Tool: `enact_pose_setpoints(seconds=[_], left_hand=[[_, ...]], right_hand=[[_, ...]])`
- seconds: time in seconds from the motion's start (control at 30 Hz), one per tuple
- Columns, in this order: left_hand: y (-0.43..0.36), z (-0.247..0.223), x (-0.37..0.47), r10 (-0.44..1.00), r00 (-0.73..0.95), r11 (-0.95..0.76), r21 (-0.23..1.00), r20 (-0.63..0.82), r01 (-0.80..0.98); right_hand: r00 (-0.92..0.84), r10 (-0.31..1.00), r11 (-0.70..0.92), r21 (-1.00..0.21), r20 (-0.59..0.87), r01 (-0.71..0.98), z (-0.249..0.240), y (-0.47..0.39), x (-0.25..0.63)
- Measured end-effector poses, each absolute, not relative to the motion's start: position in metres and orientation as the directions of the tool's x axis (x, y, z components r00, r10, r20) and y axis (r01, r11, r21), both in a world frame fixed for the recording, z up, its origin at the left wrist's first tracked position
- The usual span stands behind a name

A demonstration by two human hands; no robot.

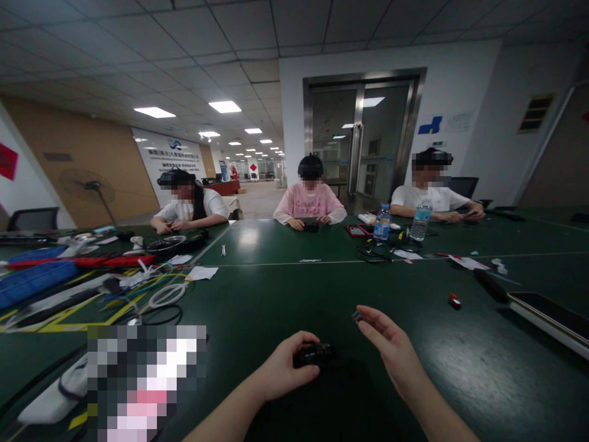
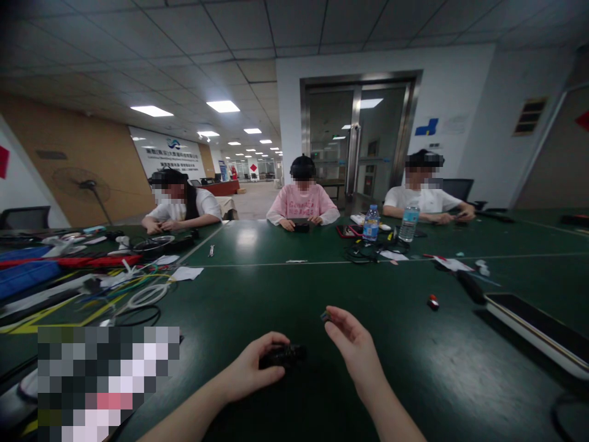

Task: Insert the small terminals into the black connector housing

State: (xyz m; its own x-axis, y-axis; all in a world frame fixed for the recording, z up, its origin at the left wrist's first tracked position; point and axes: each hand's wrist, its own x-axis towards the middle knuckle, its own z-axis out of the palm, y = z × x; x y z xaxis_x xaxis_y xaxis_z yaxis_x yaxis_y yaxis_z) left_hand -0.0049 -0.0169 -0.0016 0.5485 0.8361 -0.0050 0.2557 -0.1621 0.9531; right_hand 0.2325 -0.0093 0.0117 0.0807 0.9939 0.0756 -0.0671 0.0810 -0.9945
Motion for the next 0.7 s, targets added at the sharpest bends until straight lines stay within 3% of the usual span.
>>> enact_pose_setpoints(seconds=[0.7], left_hand=[[-0.0166,-0.0009,-0.0046,0.838,0.546,-0.154,0.956,-0.007,0.248]], right_hand=[[0.106,0.993,0.067,-0.987,0.052,-0.145,0.0142,-0.0108,0.2308]])
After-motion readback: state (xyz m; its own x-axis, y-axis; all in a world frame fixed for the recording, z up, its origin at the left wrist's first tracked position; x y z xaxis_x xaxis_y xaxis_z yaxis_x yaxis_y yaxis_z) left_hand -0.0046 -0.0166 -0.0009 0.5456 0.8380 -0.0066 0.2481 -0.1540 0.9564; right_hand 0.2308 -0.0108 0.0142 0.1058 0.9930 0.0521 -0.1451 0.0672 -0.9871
